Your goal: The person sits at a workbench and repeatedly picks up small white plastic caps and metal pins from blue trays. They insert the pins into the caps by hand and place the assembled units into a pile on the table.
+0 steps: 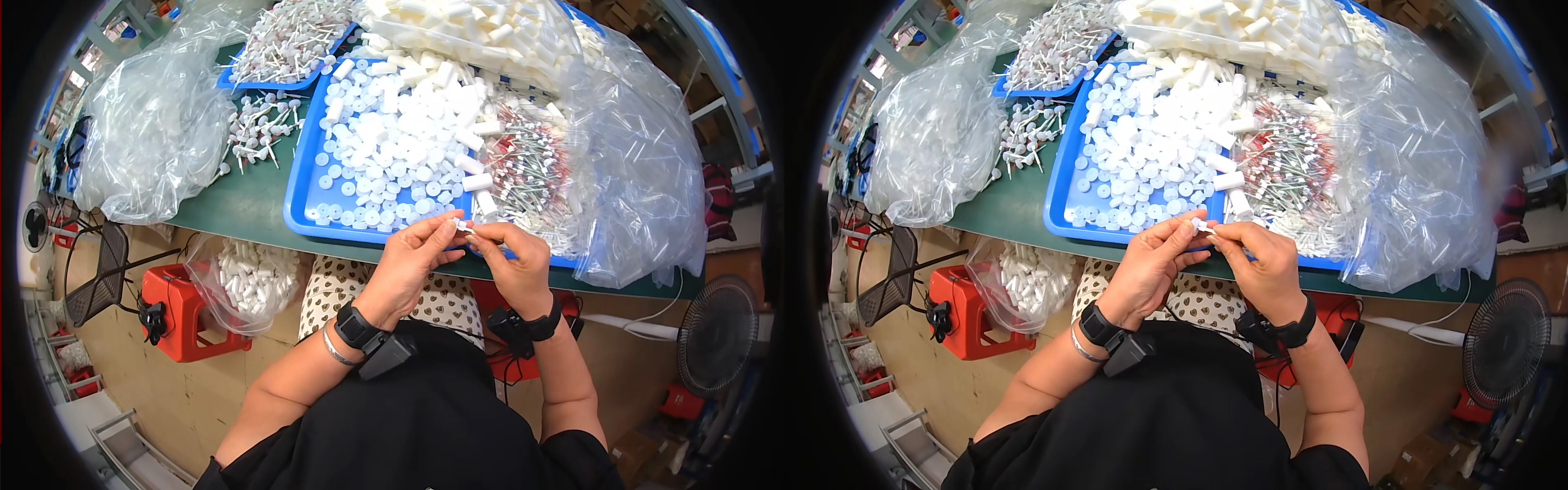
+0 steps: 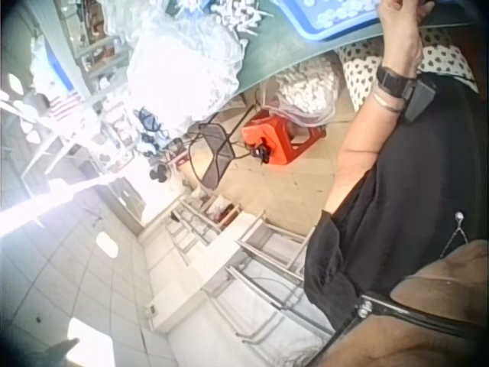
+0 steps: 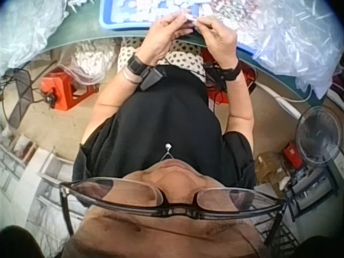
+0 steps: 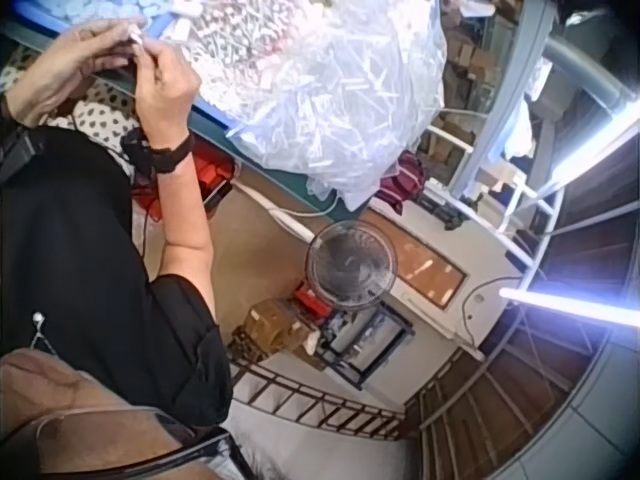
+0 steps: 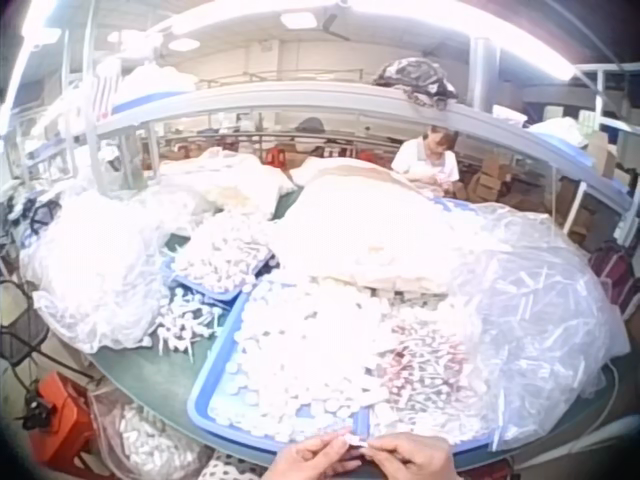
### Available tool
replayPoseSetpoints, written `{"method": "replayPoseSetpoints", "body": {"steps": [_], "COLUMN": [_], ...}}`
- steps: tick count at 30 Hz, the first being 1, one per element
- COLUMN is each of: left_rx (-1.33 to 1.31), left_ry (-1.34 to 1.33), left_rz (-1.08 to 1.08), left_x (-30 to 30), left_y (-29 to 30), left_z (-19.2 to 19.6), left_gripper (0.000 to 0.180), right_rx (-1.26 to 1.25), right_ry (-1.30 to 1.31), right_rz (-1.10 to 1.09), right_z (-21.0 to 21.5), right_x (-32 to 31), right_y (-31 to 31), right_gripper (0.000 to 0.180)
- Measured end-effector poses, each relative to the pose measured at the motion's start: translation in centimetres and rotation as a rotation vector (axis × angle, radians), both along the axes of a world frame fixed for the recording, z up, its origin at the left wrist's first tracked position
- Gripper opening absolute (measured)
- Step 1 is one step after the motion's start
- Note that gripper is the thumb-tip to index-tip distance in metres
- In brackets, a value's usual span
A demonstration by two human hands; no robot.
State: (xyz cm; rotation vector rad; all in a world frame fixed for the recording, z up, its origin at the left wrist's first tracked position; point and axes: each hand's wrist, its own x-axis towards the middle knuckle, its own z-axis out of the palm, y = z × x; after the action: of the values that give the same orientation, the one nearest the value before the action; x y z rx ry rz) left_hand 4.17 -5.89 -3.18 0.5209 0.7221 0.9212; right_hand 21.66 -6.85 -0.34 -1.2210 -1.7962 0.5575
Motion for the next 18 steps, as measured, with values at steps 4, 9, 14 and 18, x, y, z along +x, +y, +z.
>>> {"method": "replayPoseSetpoints", "body": {"steps": [4,9,14,18], "left_rx": [0.060,0.240,0.465,0.676], "left_ry": [0.053,0.306,0.621,1.127], "left_rz": [0.007,0.190,0.653,0.812], "left_x": [0.0,-3.1,-16.0,-16.9], "left_y": [0.0,2.3,10.8,12.2], "left_z": [0.3,1.5,0.6,0.9], "left_gripper": [0.037,0.031,0.046,0.047], "right_rx": [-0.109,-0.131,0.068,0.126], "right_ry": [0.017,-0.010,-0.543,-0.682], "right_rz": [0.021,-0.021,-0.153,-0.123], "right_z": [-0.1,0.5,0.7,0.1], "right_x": [0.2,1.4,6.5,7.1], "right_y": [-0.3,0.3,1.8,2.4], "right_gripper": [0.012,0.016,0.010,0.009]}}
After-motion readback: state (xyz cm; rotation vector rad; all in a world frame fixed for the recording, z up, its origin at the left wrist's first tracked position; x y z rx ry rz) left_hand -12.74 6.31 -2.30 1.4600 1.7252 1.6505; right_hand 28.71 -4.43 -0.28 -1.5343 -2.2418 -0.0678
